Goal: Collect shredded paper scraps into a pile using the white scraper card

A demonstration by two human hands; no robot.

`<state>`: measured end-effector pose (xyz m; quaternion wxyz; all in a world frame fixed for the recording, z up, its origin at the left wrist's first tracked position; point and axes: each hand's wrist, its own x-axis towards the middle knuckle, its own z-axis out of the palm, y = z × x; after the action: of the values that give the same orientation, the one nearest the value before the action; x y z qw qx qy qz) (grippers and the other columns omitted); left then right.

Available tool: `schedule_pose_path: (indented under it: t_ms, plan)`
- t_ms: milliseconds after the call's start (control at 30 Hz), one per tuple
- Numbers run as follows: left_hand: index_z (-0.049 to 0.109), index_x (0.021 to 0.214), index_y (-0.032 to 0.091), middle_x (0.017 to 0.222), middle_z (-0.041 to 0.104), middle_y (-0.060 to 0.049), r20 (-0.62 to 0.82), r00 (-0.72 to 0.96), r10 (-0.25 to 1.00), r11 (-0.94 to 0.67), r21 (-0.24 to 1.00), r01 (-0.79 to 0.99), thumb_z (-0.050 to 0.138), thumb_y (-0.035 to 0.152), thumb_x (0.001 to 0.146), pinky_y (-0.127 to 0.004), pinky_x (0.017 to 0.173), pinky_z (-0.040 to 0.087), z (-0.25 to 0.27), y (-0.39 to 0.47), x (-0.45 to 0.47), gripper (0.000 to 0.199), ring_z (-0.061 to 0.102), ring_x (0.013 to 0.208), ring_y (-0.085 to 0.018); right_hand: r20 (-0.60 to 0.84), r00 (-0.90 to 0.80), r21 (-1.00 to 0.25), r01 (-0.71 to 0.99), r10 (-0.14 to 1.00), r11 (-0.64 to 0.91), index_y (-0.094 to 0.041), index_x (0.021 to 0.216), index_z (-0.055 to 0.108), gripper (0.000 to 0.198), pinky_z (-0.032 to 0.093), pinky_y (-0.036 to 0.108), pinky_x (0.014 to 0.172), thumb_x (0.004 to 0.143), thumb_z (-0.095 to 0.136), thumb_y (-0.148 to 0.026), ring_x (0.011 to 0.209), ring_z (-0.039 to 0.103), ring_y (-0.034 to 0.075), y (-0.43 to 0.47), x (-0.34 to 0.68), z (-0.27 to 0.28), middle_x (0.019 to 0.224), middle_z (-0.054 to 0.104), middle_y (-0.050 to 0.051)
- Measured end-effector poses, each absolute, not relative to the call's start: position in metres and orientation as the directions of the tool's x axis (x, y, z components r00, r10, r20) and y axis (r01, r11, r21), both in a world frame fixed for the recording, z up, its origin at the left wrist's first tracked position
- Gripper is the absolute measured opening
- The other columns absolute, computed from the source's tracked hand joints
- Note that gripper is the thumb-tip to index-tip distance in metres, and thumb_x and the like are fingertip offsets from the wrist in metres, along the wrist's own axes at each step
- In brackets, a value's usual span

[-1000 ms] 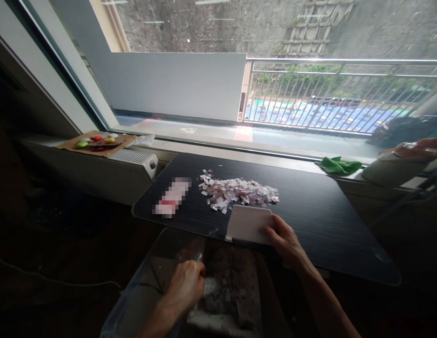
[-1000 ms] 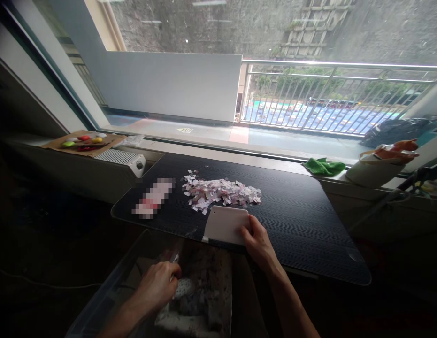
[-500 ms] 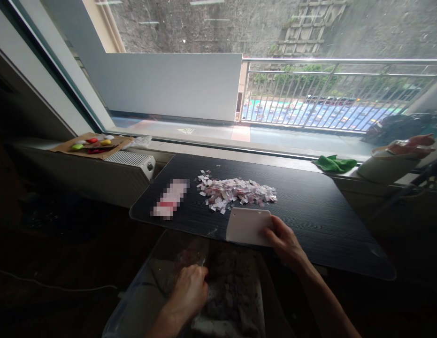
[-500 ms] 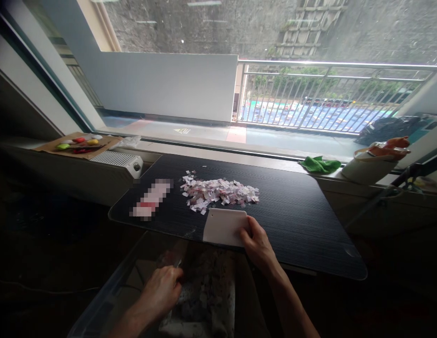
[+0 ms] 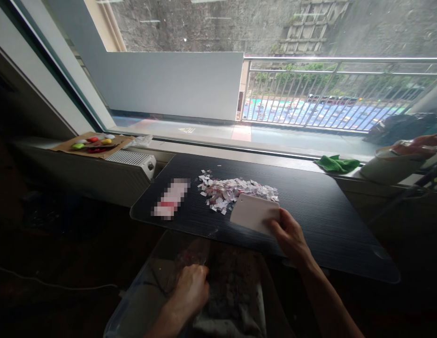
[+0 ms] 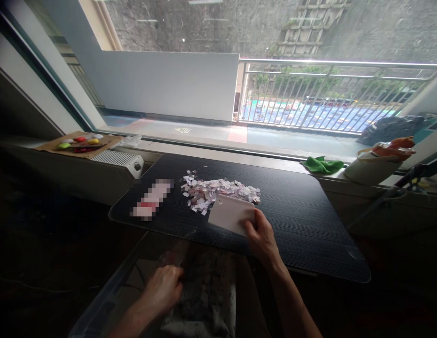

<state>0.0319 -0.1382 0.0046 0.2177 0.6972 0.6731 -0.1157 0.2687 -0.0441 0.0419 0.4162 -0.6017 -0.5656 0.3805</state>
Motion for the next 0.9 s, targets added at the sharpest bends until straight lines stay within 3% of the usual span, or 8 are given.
schedule_pose_path:
  t_ms: [167, 367, 533, 700, 900]
  plan:
    - [0.066, 0.083, 0.015, 0.086, 0.067, -0.011, -0.470, 0.058, 0.881, 0.004, 0.129, 0.992, 0.042, 0.012, 0.071, -0.029, 0.074, 0.043, 0.004, -0.137, 0.033, 0.027, 0.061, 0.087, -0.022, 0.127, 0.097, -0.896, 0.438, 0.987, 0.072, -0.019, 0.095, 0.052, 0.025, 0.043, 0.029, 0.064, 0.075, 0.048, -0.032, 0.069, 0.054, 0.017, -0.029, 0.253, 0.035, 0.083, 0.061, 0.004]
    - [0.066, 0.082, 0.016, 0.085, 0.067, -0.011, -0.492, 0.050, 0.869, 0.013, 0.125, 0.992, 0.041, 0.011, 0.071, -0.029, 0.072, 0.044, 0.009, -0.137, 0.034, 0.027, 0.062, 0.085, -0.022, 0.138, 0.029, -0.792, 0.603, 0.990, 0.093, -0.021, 0.094, 0.055, 0.024, 0.041, 0.029, 0.060, 0.074, 0.048, -0.033, 0.062, 0.051, 0.016, -0.031, 0.258, 0.040, 0.072, 0.059, 0.001]
    - [0.066, 0.082, 0.016, 0.086, 0.067, -0.011, -0.488, 0.060, 0.871, 0.005, 0.132, 0.991, 0.043, 0.012, 0.071, -0.029, 0.073, 0.044, 0.008, -0.135, 0.035, 0.027, 0.062, 0.085, -0.021, 0.142, 0.102, -0.821, 0.568, 0.985, 0.059, -0.021, 0.097, 0.055, 0.028, 0.041, 0.028, 0.058, 0.073, 0.048, -0.034, 0.062, 0.052, 0.016, -0.036, 0.262, 0.043, 0.074, 0.060, 0.001]
    - [0.066, 0.083, 0.015, 0.088, 0.067, -0.011, -0.492, 0.053, 0.869, 0.008, 0.122, 0.992, 0.042, 0.011, 0.071, -0.031, 0.075, 0.044, 0.008, -0.135, 0.035, 0.028, 0.061, 0.087, -0.023, 0.085, 0.017, -0.817, 0.574, 0.996, 0.060, -0.020, 0.092, 0.056, 0.024, 0.039, 0.026, 0.056, 0.072, 0.048, -0.031, 0.060, 0.049, 0.015, -0.039, 0.262, 0.044, 0.070, 0.058, 0.000]
    - [0.065, 0.086, 0.016, 0.091, 0.066, -0.010, -0.509, 0.052, 0.859, 0.007, 0.113, 0.994, 0.042, 0.014, 0.073, -0.029, 0.076, 0.043, 0.010, -0.136, 0.035, 0.027, 0.060, 0.089, -0.022, 0.095, 0.071, -0.854, 0.519, 0.993, 0.045, -0.020, 0.093, 0.055, 0.024, 0.040, 0.027, 0.057, 0.073, 0.047, -0.031, 0.062, 0.050, 0.015, -0.036, 0.261, 0.044, 0.073, 0.058, 0.001]
